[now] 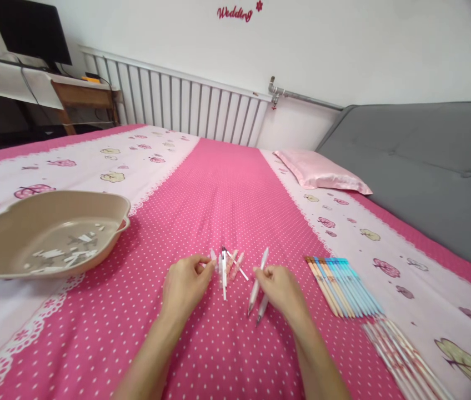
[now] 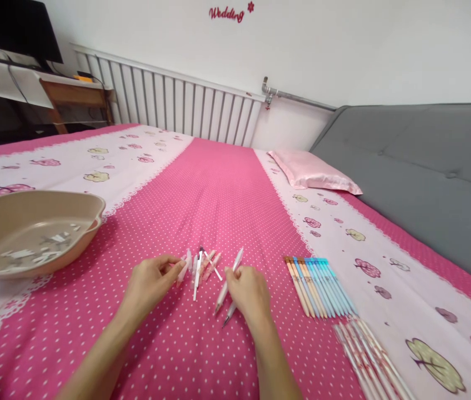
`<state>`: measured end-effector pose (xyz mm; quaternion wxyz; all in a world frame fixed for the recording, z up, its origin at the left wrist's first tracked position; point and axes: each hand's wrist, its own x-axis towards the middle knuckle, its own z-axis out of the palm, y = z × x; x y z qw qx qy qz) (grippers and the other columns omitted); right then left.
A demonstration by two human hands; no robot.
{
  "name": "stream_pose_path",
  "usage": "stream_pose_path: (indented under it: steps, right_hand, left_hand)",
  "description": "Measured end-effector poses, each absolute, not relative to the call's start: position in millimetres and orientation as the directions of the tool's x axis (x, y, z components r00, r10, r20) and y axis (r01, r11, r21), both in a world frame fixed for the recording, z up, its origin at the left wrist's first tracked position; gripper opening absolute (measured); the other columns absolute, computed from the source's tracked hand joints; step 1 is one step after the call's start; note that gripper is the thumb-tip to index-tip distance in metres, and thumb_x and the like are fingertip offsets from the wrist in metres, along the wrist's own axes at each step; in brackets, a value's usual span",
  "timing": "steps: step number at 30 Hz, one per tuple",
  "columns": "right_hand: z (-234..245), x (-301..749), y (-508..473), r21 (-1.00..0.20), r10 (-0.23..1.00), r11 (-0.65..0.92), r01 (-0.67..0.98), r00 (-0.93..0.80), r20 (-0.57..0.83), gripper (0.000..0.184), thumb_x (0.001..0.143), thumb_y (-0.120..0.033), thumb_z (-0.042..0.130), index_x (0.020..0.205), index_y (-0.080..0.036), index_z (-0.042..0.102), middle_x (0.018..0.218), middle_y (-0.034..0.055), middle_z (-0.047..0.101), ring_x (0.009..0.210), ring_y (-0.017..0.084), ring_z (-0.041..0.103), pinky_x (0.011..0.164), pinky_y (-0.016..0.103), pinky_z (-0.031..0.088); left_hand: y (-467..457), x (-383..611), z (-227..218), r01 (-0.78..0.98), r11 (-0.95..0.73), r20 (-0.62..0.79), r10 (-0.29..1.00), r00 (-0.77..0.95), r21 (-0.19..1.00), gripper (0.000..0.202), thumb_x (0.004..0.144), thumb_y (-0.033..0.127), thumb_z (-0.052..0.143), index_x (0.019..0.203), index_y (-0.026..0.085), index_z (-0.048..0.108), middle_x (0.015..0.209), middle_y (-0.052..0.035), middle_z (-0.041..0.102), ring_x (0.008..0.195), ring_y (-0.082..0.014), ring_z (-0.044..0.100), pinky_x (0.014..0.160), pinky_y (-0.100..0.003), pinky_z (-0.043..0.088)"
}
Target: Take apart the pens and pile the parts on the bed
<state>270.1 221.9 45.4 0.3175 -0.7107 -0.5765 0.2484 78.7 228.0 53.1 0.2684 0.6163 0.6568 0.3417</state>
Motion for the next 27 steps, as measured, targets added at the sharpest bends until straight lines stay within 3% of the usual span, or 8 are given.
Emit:
stream_pose_path:
  steps: [3, 5, 8, 13, 20, 23, 27]
  right_hand:
    - [52, 263, 222, -0.959, 0.987, -0.068, 0.274, 0.157, -0.026, 0.037, 0.073, -0.049, 0.053, 0.054, -0.019, 0.049, 0.044, -0.0040, 0.046, 0.037, 0.009, 0.042, 0.040, 0.021, 0.028]
    - [54, 256, 221, -0.998, 0.990, -0.055, 0.041, 0.129, -0.049, 0.036, 0.071, -0.052, 0.056, 0.063, -0.017, 0.052, 0.050, -0.0036, 0.050, 0.040, 0.008, 0.044, 0.040, 0.019, 0.031]
    - [54, 248, 221, -0.994, 0.993, -0.013, -0.113, 0.118, -0.026, 0.037, 0.070, -0.052, 0.059, 0.070, -0.015, 0.056, 0.055, -0.0017, 0.055, 0.043, 0.008, 0.048, 0.041, 0.018, 0.034]
    - [54, 242, 220, -0.984, 0.997, 0.024, -0.178, 0.082, 0.009, 0.032, 0.071, -0.046, 0.061, 0.078, -0.014, 0.059, 0.062, -0.0008, 0.059, 0.048, 0.007, 0.051, 0.044, 0.017, 0.037]
    - [53, 246, 222, -0.991, 0.988, 0.045, -0.124, 0.151, 0.026, 0.029, 0.066, -0.042, 0.067, 0.068, -0.014, 0.061, 0.051, -0.0041, 0.051, 0.045, 0.006, 0.043, 0.043, 0.018, 0.033]
    - [54, 249, 223, -0.989, 0.989, 0.027, -0.144, 0.145, 0.006, 0.030, 0.065, -0.042, 0.067, 0.072, -0.013, 0.064, 0.054, -0.0031, 0.052, 0.046, 0.006, 0.042, 0.043, 0.017, 0.032]
    - [56, 249, 222, -0.974, 0.996, -0.011, -0.226, 0.083, -0.030, 0.029, 0.066, -0.041, 0.067, 0.078, -0.014, 0.066, 0.057, -0.0032, 0.052, 0.047, 0.005, 0.041, 0.044, 0.016, 0.031]
  left_hand:
    - [225, 88, 56, 0.517, -0.115, 0.117, 0.993, 0.030, 0.848, 0.035, 0.072, 0.047, 0.051, 0.077, 0.017, 0.068, 0.061, -0.0029, 0.064, 0.053, -0.0142, 0.053, 0.049, -0.022, 0.033]
    - [223, 94, 57, 0.475, -0.171, 0.129, 0.984, 0.119, 0.863, 0.034, 0.071, 0.047, 0.054, 0.081, 0.018, 0.068, 0.067, -0.0038, 0.066, 0.057, -0.0144, 0.054, 0.051, -0.022, 0.035]
    - [221, 100, 56, 0.480, -0.201, 0.129, 0.975, 0.179, 0.854, 0.031, 0.069, 0.043, 0.058, 0.084, 0.018, 0.067, 0.066, -0.0032, 0.065, 0.055, -0.0136, 0.052, 0.050, -0.022, 0.035]
    - [221, 101, 52, 0.513, -0.201, 0.154, 0.979, 0.134, 0.835, 0.023, 0.073, 0.036, 0.054, 0.084, 0.020, 0.067, 0.058, 0.0000, 0.060, 0.049, -0.0114, 0.048, 0.048, -0.021, 0.031]
    - [219, 101, 55, 0.460, -0.247, 0.154, 0.961, 0.231, 0.853, 0.032, 0.079, 0.041, 0.046, 0.070, 0.017, 0.064, 0.051, 0.0023, 0.050, 0.046, -0.0092, 0.038, 0.046, -0.020, 0.025]
    - [219, 101, 57, 0.375, -0.181, 0.064, 0.951, 0.303, 0.909, 0.041, 0.081, 0.047, 0.042, 0.063, 0.015, 0.061, 0.052, 0.0011, 0.052, 0.047, -0.0098, 0.043, 0.048, -0.021, 0.030]
    - [221, 99, 59, 0.124, 0.000, -0.046, 0.928, 0.369, 0.992, 0.044, 0.080, 0.051, 0.041, 0.069, 0.013, 0.060, 0.057, -0.0029, 0.060, 0.053, -0.0127, 0.054, 0.054, -0.024, 0.042]
